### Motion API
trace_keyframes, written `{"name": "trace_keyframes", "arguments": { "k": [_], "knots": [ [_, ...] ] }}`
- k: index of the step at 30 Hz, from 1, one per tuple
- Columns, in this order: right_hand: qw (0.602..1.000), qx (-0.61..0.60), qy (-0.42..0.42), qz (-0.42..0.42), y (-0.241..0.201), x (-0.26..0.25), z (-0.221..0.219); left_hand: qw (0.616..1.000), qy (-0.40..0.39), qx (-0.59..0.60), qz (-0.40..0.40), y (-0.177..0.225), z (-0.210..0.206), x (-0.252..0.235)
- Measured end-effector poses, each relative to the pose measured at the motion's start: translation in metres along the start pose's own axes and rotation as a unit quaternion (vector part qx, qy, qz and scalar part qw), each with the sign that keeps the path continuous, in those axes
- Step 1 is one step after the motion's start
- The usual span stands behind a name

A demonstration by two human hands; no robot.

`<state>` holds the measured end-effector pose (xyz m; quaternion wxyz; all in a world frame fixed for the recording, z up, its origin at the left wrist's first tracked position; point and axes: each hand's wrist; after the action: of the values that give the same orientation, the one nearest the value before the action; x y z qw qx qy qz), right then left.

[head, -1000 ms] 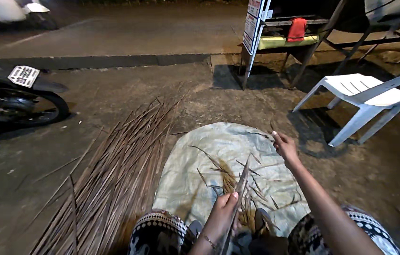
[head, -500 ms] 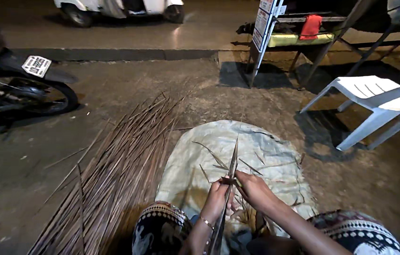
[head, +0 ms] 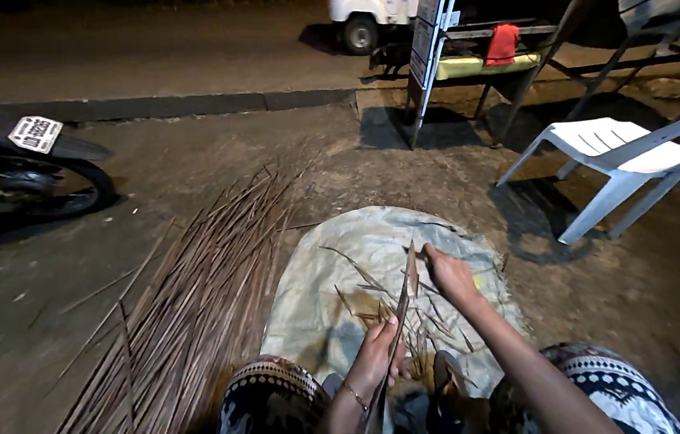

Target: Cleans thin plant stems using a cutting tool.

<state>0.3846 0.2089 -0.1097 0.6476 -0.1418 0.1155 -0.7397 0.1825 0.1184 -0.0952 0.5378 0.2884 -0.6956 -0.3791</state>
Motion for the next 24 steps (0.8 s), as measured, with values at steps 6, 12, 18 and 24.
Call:
{"name": "trace_keyframes", "arguments": {
  "k": [6, 12, 18, 24],
  "knots": [
    [0.995, -0.041, 0.035, -0.081, 0.024, -0.013, 0.021, 1.0, 0.001, 0.008, 0.003, 0.002, 0.004, 0.003],
    [0.979, -0.103, -0.086, 0.152, -0.041, 0.064, 0.008, 0.996, 0.076, 0.025, -0.026, 0.017, 0.007, 0.001],
    [0.974, -0.066, -0.107, 0.187, -0.042, 0.06, -0.002, 0.997, 0.06, 0.012, -0.042, 0.014, 0.012, -0.003],
    [0.989, -0.013, -0.012, 0.149, -0.019, 0.037, -0.01, 0.999, 0.016, -0.015, -0.042, 0.012, 0.007, -0.004]
  ]
}}
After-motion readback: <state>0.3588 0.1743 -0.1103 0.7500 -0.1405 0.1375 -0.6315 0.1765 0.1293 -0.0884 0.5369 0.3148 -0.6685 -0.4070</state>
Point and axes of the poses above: each hand's wrist, its own x-axis away from the middle knuckle, its own z-axis out of the back of the hand, y = z × x, and after that the axes turned 9 degrees about y, right-handed
